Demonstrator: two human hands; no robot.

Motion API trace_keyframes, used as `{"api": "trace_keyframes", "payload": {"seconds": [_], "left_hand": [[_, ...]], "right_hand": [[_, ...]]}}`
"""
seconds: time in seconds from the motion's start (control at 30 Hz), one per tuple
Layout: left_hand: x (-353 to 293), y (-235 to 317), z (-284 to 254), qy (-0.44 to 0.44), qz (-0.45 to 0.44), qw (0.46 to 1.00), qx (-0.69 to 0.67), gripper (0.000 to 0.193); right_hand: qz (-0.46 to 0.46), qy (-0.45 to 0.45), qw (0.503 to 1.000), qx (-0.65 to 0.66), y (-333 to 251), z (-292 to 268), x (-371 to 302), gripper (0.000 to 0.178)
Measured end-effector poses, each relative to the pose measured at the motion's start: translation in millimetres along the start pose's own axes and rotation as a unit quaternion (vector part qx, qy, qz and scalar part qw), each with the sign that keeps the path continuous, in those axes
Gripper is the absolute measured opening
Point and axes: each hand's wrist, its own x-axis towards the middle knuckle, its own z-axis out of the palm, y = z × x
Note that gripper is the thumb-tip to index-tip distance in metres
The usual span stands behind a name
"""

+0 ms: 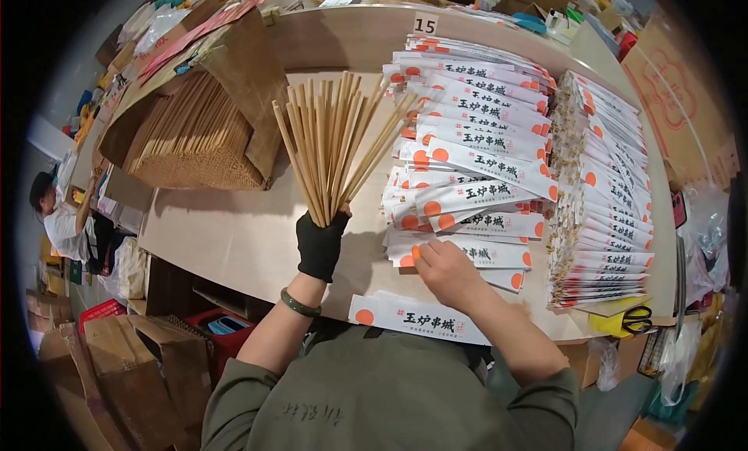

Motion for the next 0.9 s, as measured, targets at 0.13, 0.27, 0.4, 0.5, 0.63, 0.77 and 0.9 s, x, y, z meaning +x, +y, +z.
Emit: {"api": "trace_keyframes", "payload": {"seconds": [0.13, 0.27, 0.4, 0.5, 0.63, 0.77, 0.9], "left_hand": [[-5, -6, -4, 0.017, -0.018, 1.0, -0.001, 0.018], [-4, -20, -18, -0.028, -0.07, 0.994, -0.074, 0.02], [-5, -22, -42, -0.058, -0.065, 0.996, -0.013, 0.019], [-4, -14, -56, -0.107, 0.003, 0.989, 0.098, 0.024], [0, -11, -67, -0.146, 0.019, 0.981, 0.124, 0.026], [13, -6, -78, -0.214, 0.026, 0.965, 0.15, 0.027], [16, -16, -62, -0.215, 0.032, 0.974, 0.06, 0.024]], "right_hand": [[0.05, 0.058, 0.993, 0.092, 0, 7, -7, 0.018], [0.159, 0.126, 0.963, 0.175, 6, 2, -6, 0.017], [0.376, 0.146, 0.831, 0.382, 14, -43, 10, 0.019], [0.406, 0.161, 0.794, 0.422, 32, -55, 8, 0.02], [0.382, 0.144, 0.807, 0.426, 37, -60, 4, 0.018], [0.26, 0.131, 0.919, 0.267, 32, -64, 1, 0.016], [0.118, 0.184, 0.975, 0.04, 22, -61, 18, 0.015]]}}
